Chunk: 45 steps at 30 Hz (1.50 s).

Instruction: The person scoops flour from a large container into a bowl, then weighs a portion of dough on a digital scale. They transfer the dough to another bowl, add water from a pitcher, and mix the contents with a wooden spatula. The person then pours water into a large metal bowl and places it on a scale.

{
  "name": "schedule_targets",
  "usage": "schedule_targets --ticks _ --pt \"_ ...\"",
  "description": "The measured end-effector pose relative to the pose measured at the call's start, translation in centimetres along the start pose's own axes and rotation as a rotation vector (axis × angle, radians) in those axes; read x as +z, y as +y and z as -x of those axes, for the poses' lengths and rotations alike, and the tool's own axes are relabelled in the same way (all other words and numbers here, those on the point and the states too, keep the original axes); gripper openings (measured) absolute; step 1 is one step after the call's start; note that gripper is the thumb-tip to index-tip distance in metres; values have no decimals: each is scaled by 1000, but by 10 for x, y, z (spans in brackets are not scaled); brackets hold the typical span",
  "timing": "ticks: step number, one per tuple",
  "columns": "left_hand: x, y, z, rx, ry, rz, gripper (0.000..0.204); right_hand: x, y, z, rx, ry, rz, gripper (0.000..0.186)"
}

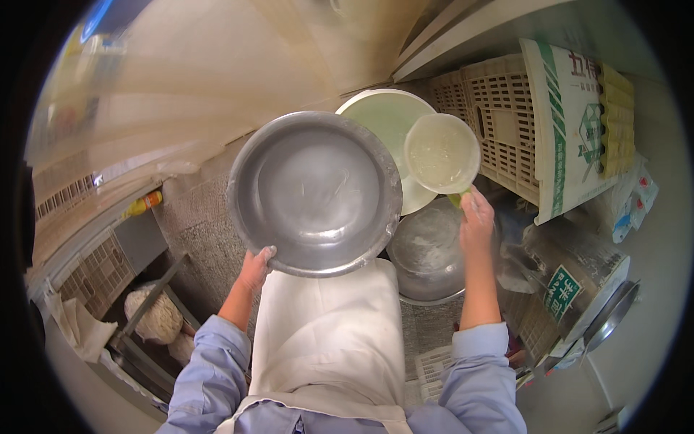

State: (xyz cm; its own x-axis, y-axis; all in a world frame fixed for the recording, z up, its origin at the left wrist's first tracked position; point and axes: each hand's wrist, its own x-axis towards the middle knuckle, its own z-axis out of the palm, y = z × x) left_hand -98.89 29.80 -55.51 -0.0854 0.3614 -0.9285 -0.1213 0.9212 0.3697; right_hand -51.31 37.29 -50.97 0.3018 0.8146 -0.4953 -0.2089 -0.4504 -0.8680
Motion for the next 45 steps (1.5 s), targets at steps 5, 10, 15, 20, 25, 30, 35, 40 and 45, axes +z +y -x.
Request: schedule_targets --ticks 5,10,15,20,25,30,35,40,45 --pt "8 6 1 43 -21 50 50 7 -67 40 -87 -55 113 46" --pt "12 12 10 0 -19 84 55 27 -113 78 -51 -124 211 45" --pt "10 11 6 -3 -51 74 55 61 -121 108 6 -234 158 43" --pt "11 9 6 56 -74 94 51 98 -109 118 158 -261 265 35" --pt "14 14 11 8 -62 104 44 122 -103 115 245 -263 389 29" --pt "14 13 8 5 -74 84 43 137 -112 108 233 -243 641 34" --pt "14 12 8 19 -65 97 41 161 -128 100 220 -294 837 33" --pt "14 14 11 46 -77 144 39 187 -134 95 216 -358 963 31" --pt "13 16 12 23 -104 116 37 206 -128 92 -16 -492 1165 31"
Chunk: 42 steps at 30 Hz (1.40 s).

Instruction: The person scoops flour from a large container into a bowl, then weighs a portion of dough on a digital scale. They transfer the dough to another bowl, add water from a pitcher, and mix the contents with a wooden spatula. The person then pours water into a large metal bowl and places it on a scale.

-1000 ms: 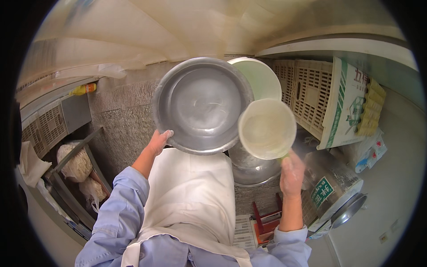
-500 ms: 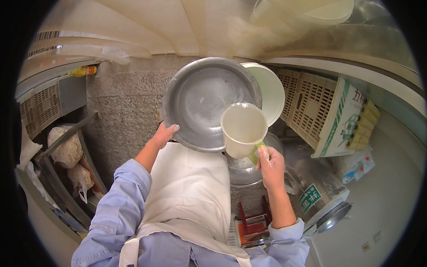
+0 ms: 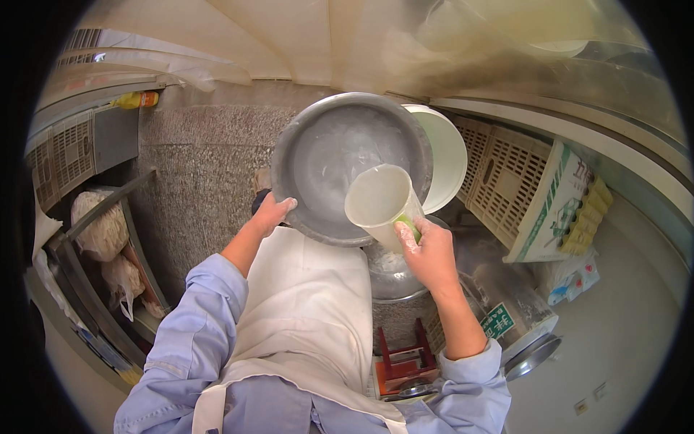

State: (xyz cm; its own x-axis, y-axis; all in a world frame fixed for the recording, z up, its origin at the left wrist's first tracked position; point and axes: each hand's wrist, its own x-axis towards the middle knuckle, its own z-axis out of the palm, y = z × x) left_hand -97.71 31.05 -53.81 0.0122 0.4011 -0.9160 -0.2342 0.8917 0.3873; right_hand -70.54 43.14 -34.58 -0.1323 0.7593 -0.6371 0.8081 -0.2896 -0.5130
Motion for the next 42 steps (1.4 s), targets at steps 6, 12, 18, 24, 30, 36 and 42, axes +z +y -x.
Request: schedule_targets --ticks 6,12,18,24,30,36,42 --pt "0 -2 -4 9 0 14 37 7 -14 -6 -48 -74 255 35" --pt "0 5 1 -31 1 -31 40 6 -35 -1 -63 -82 496 34" --pt "0 3 -1 -14 -18 -47 41 8 -59 6 -6 -96 678 30" --pt "-3 -6 -8 13 -37 -15 41 17 -83 18 -18 -153 805 31" --pt "-2 -2 -4 -7 -25 10 42 23 -84 18 -48 -157 802 32" --pt "0 7 -2 -66 -26 -32 41 2 -66 16 -87 -78 684 31" --pt "2 8 0 -20 -7 -44 43 -50 -21 14 -49 111 304 38"
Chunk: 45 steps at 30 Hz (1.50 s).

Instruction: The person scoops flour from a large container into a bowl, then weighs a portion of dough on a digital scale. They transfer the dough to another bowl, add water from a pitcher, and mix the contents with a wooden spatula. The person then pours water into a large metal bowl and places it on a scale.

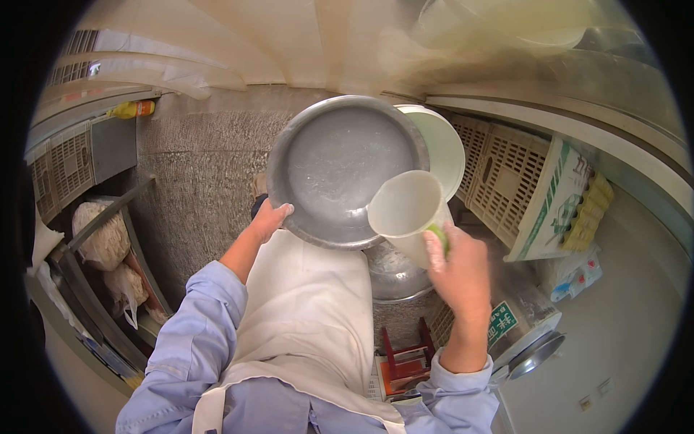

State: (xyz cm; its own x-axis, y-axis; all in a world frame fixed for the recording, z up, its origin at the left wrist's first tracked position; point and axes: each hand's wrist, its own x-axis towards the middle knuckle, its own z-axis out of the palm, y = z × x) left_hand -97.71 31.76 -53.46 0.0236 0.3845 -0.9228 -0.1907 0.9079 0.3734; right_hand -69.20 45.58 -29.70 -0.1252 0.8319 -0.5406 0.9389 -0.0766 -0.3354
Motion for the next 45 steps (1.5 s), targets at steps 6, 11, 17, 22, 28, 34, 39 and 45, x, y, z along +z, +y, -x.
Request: schedule_targets --ticks 6,11,17,22,28,34,39,45 --pt "1 -9 -3 39 59 7 43 -22 82 11 345 13 -562 31" --pt "-3 -19 -7 17 139 -63 50 11 157 -18 336 89 -874 30" --pt "-11 -31 -14 12 138 -36 50 94 210 -89 394 -53 -982 31" --pt "-11 -26 -8 64 56 -11 52 179 233 -152 547 -97 -967 35" --pt "-1 -17 2 54 72 69 59 248 238 -217 675 -135 -723 47" --pt "7 -11 5 55 82 75 56 285 237 -245 590 -189 -395 55" --pt "10 -10 4 47 72 117 55 303 235 -264 560 -197 -326 55" --pt "11 -9 5 41 155 81 52 315 239 -279 665 -160 -483 50"
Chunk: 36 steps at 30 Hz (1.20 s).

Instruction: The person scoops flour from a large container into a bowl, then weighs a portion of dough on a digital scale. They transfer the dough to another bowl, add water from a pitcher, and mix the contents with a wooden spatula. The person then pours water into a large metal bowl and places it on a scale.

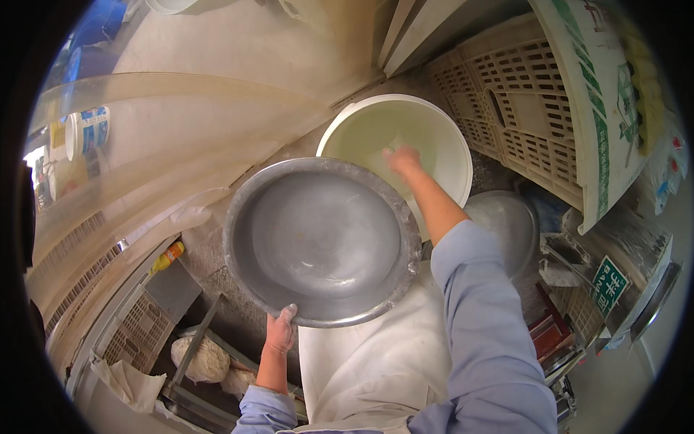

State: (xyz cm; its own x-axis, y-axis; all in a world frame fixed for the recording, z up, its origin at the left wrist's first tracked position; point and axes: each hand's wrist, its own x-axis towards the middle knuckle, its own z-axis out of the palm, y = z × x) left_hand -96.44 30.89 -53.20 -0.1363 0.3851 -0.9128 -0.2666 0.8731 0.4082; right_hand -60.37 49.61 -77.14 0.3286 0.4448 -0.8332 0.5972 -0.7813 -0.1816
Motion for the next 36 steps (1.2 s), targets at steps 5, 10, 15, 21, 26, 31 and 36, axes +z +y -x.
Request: schedule_targets --ticks 5,10,15,21,26,31,36 --pt "1 2 -2 -9 -49 8 54 -6 33 1 -126 -28 -321 44" --pt "1 4 -2 -24 -57 0 54 -29 64 37 -187 -106 -711 38" --pt "0 1 -2 -19 -44 1 53 -42 73 81 -263 -25 -940 40" --pt "-13 -9 -14 -1 -123 -35 55 -88 86 138 -367 71 -923 40" --pt "-24 -27 -30 3 -75 -58 49 -118 95 186 -391 177 -1058 39" --pt "-29 -33 -37 15 -126 -60 49 -171 91 252 -621 77 -1012 42" --pt "-20 -28 -32 -31 -71 -50 46 -208 69 308 -736 114 -663 26"
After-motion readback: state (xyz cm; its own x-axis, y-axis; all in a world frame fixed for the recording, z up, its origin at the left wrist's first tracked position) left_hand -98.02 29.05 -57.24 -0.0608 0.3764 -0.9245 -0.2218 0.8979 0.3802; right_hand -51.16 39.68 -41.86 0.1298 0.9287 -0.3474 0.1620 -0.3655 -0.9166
